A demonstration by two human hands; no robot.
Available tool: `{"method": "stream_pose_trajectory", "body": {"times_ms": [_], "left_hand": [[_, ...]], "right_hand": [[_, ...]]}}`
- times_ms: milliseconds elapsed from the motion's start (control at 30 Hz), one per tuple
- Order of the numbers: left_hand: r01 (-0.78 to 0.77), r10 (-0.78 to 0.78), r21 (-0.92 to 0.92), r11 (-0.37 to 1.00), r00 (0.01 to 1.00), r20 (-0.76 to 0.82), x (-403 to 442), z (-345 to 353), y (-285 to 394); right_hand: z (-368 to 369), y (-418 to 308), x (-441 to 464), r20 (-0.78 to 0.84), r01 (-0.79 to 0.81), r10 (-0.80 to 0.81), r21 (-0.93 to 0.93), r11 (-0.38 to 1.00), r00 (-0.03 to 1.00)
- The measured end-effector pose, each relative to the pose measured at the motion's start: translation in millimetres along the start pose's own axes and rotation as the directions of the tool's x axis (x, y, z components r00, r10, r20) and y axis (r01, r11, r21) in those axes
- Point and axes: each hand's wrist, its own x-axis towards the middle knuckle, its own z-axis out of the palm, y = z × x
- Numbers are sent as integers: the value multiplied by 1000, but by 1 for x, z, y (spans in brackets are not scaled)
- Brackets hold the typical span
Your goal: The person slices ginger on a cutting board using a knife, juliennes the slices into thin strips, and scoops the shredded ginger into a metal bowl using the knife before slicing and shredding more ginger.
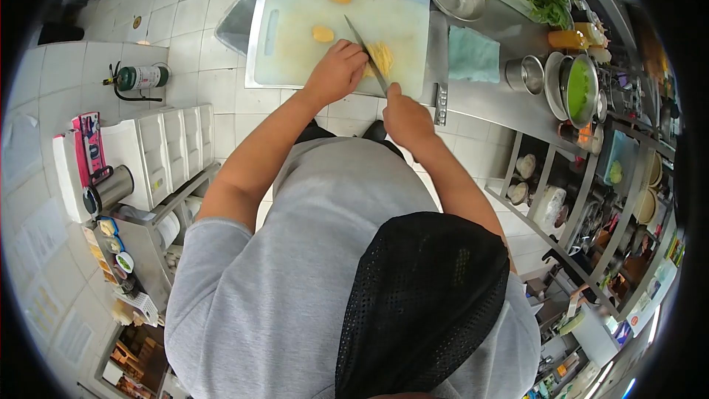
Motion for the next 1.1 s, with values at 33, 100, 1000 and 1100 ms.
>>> {"method": "stream_pose_trajectory", "body": {"times_ms": [33, 100, 1000, 1100], "left_hand": [[-7, 7, -2, 1000, 1000, 5, 0, -1, 1], [16, -16, 18, 1000, 1000, 24, 2, -2, 0], [-20, 21, 32, 999, 999, -30, 0, -2, 1], [-12, 12, 31, 999, 1000, -8, 1, -3, 0]], "right_hand": [[-16, -5, -6, 23, -4, 3, 17, 1000, 1000], [-24, -11, -20, 31, -30, 30, 22, 999, 999], [14, 0, -3, 59, -82, 81, 6, 997, 995], [-14, -6, -3, 38, 18, -18, 21, 1000, 999]]}}
